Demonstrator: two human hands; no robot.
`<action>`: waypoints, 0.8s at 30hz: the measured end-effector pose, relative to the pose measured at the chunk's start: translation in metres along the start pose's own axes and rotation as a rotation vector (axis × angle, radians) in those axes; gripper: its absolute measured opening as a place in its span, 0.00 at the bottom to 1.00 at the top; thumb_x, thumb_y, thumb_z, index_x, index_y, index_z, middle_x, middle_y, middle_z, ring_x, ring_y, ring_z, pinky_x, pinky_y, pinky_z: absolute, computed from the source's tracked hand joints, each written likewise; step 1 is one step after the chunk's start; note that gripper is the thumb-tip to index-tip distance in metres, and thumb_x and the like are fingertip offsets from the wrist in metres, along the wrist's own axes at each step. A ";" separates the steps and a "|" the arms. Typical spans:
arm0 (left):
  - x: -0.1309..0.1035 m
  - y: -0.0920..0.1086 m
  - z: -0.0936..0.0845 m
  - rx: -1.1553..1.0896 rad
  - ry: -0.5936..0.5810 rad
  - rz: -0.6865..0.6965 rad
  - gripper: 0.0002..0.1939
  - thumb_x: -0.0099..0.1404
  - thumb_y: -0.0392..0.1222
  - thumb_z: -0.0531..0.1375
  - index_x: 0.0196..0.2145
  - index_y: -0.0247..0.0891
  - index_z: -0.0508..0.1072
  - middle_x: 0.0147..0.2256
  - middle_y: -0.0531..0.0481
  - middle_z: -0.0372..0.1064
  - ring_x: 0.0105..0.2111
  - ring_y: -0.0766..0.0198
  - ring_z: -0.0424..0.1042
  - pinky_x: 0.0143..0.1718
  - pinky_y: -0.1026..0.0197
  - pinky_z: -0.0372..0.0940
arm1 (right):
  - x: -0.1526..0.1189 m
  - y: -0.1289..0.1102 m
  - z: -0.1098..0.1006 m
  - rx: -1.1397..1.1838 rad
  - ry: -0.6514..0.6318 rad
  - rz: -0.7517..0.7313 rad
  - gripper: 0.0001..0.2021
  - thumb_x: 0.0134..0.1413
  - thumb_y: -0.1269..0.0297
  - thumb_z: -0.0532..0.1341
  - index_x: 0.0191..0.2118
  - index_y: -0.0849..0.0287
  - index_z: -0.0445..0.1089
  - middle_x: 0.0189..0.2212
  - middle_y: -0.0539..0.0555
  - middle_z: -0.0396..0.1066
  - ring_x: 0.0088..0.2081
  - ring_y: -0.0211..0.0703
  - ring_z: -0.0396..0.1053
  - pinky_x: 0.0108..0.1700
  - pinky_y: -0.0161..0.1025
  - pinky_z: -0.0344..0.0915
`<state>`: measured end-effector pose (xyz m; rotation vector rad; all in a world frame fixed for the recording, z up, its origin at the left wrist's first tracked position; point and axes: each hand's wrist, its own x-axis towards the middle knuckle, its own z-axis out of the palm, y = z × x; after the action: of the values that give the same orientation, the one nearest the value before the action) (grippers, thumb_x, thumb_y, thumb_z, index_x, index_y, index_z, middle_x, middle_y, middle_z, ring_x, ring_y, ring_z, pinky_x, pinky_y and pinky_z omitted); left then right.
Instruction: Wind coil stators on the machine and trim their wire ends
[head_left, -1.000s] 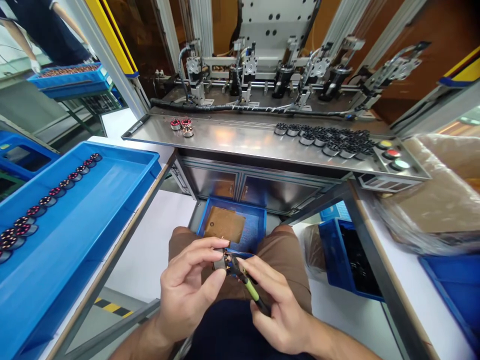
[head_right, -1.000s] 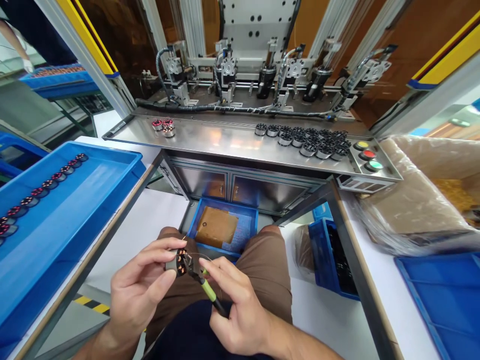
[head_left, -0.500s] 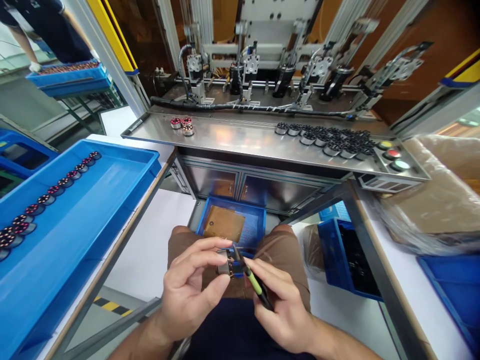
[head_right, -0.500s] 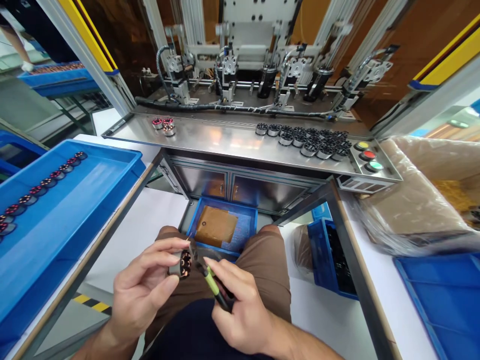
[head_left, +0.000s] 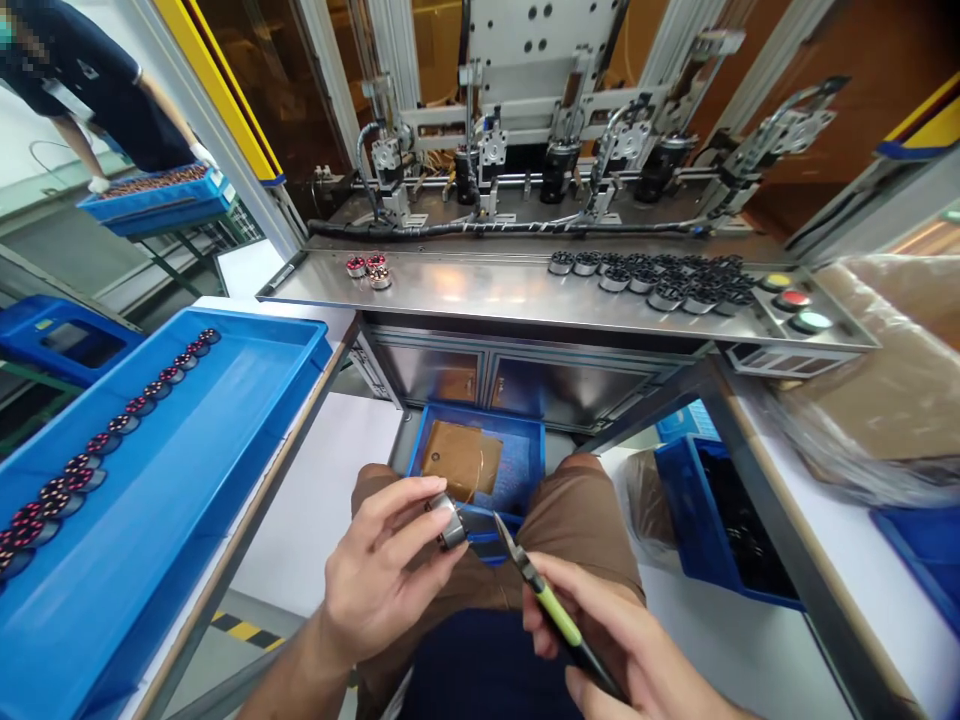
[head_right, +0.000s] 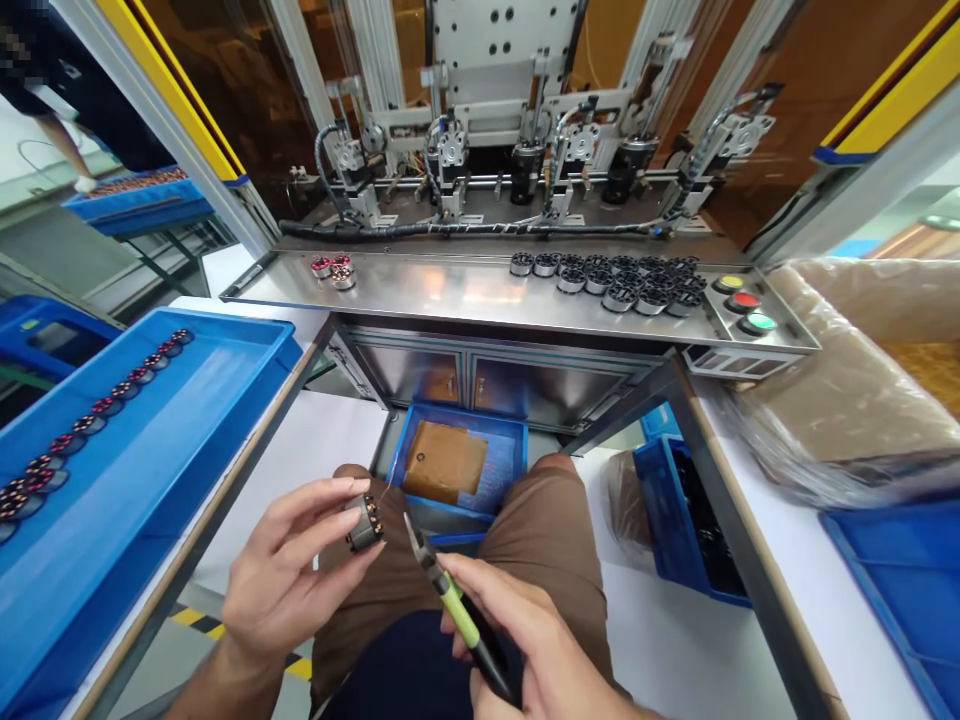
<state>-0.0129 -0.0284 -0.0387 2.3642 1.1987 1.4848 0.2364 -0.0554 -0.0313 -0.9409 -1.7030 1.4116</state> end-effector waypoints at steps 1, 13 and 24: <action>0.000 0.000 0.000 0.035 -0.011 0.009 0.25 0.56 0.23 0.68 0.51 0.33 0.73 0.54 0.41 0.66 0.51 0.61 0.74 0.53 0.62 0.73 | 0.000 -0.002 0.000 0.032 -0.015 0.014 0.38 0.45 0.82 0.55 0.63 0.48 0.64 0.39 0.54 0.76 0.36 0.42 0.76 0.42 0.36 0.73; 0.004 0.006 -0.004 -0.059 0.021 0.060 0.31 0.54 0.18 0.67 0.54 0.32 0.68 0.48 0.39 0.76 0.50 0.55 0.77 0.52 0.54 0.75 | 0.004 -0.011 0.002 0.195 -0.109 0.133 0.36 0.45 0.79 0.58 0.63 0.50 0.66 0.43 0.57 0.74 0.42 0.44 0.75 0.47 0.42 0.72; 0.003 0.009 -0.003 -0.154 0.048 0.039 0.33 0.54 0.18 0.66 0.56 0.33 0.66 0.48 0.37 0.78 0.49 0.54 0.78 0.49 0.52 0.77 | 0.002 -0.007 0.001 0.275 -0.138 0.097 0.40 0.47 0.83 0.56 0.63 0.40 0.63 0.42 0.53 0.73 0.40 0.40 0.74 0.45 0.40 0.72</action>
<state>-0.0095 -0.0333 -0.0313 2.2758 1.0128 1.5925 0.2340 -0.0556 -0.0241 -0.7965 -1.5251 1.7583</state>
